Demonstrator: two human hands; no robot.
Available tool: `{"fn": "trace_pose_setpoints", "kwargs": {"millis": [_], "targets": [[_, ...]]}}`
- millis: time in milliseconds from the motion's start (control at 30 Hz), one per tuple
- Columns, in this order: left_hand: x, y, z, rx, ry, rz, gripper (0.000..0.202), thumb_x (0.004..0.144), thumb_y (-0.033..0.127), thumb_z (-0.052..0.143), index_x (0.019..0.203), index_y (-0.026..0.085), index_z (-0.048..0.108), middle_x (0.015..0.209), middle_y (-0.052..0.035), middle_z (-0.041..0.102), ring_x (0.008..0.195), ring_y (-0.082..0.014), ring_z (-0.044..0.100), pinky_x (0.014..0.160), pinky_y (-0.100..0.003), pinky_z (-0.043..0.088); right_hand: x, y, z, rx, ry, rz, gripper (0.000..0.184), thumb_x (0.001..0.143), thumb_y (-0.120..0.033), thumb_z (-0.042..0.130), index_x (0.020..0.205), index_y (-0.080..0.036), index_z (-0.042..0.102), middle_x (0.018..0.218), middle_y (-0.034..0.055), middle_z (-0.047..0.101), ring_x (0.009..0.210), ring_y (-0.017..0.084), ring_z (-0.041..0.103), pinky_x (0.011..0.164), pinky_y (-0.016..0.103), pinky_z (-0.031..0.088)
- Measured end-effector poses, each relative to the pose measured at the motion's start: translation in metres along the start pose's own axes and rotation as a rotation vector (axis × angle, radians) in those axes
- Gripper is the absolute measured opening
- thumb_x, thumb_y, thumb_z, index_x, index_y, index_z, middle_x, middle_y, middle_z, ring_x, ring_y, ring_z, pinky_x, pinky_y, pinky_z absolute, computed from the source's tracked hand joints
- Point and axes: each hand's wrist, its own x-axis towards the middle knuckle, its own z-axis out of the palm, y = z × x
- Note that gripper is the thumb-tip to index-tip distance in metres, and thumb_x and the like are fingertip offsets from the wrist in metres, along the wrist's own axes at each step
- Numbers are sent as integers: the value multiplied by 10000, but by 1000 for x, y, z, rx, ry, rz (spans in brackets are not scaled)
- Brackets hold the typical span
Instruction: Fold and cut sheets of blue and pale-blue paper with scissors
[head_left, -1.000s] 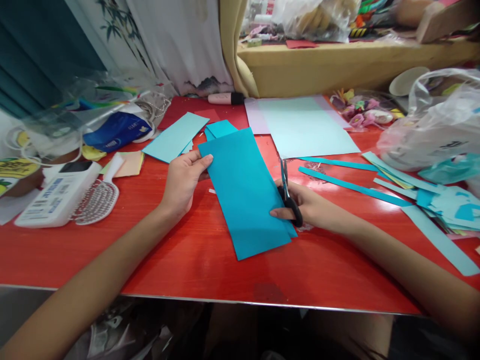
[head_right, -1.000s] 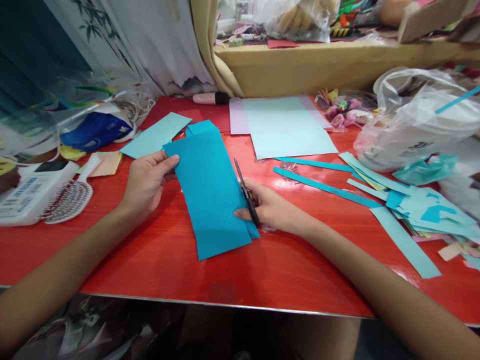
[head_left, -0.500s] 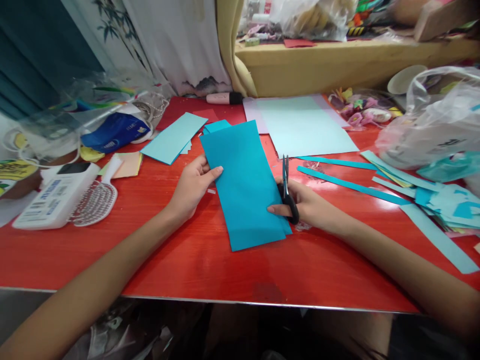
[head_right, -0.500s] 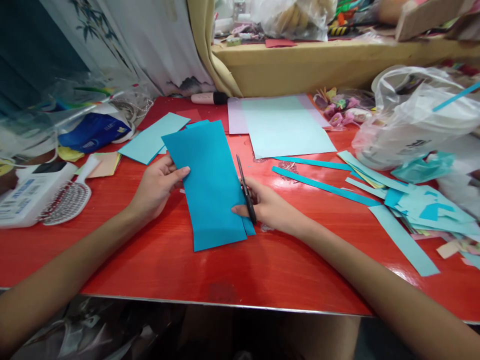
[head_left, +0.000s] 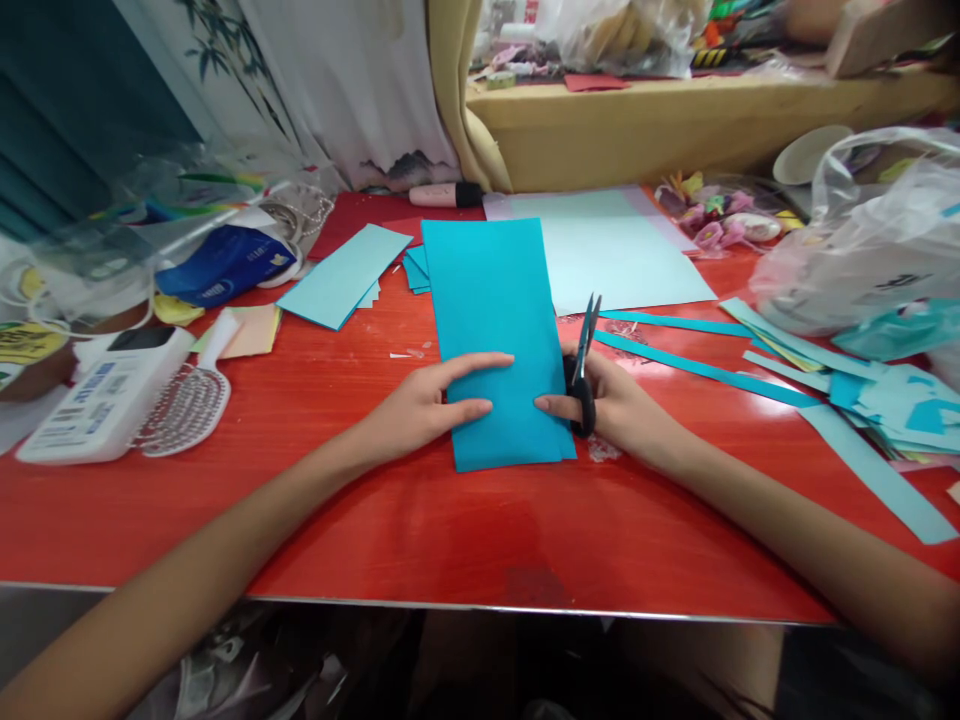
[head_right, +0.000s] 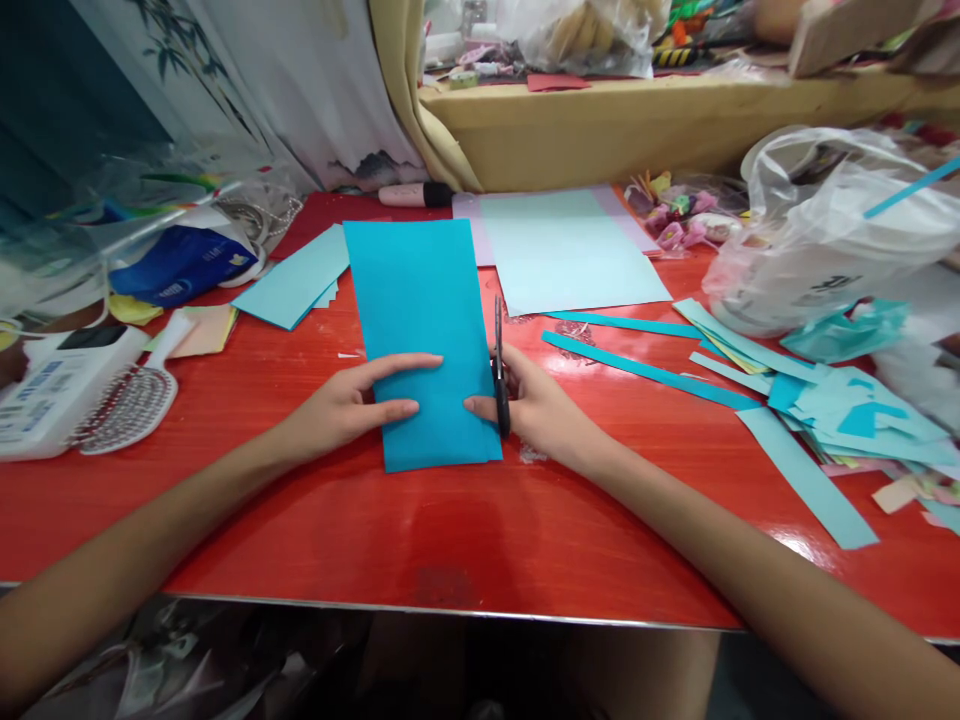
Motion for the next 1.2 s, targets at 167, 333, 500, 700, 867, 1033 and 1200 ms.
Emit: {"fn": "trace_pose_setpoints", "kwargs": {"millis": [167,333,500,700,867,1033,1200], "targets": [[2,-3,-2,-18,-67,27,515,798,354,553,1293,319,413,1382,35,395,1239,-244,398,991,-371,392,0,-1,0,-49,70,-12,434,688,-329,683,1077,-249,507,992,23,587,834,175,587,683,319,521],[4,-8,-7,22,17,90,554,794,355,567,1314,320,380,1403,48,357,1297,-234,304,1063,-373,294,2,-11,-8,-146,270,-87,327,766,-371,604,1047,-230,515,688,-17,539,561,99,511,434,208,393],[6,-8,-18,80,148,133,570,788,371,572,1318,335,368,1413,55,333,1312,-252,268,1074,-422,267,-1,-31,-16,-127,259,-123,420,802,-402,540,1178,-223,481,597,-5,529,502,119,499,350,218,330],[7,-8,-34,144,283,175,583,773,425,574,1314,380,361,1409,86,334,1314,-273,256,1081,-435,273,-8,-36,-13,-122,-4,-41,528,792,-441,549,1260,-219,445,611,-3,549,485,128,531,342,228,387],[8,-9,-40,129,407,214,607,767,447,577,1322,387,335,1421,119,296,1329,-274,216,1087,-452,281,-10,-30,-10,-215,-148,123,570,811,-456,529,1307,-217,382,664,0,595,419,100,520,347,216,391],[6,-2,-39,172,440,212,590,784,458,552,1323,366,329,1414,149,290,1338,-267,188,1112,-476,211,-11,-27,-6,-275,-238,165,613,823,-493,490,1316,-151,366,711,41,637,480,110,560,368,197,425],[3,4,-35,182,375,155,586,794,467,528,1331,394,307,1421,166,263,1342,-277,168,1098,-452,250,-11,-26,-4,-280,-268,152,588,840,-478,471,1318,-151,370,709,49,638,490,108,563,368,184,425]]}}
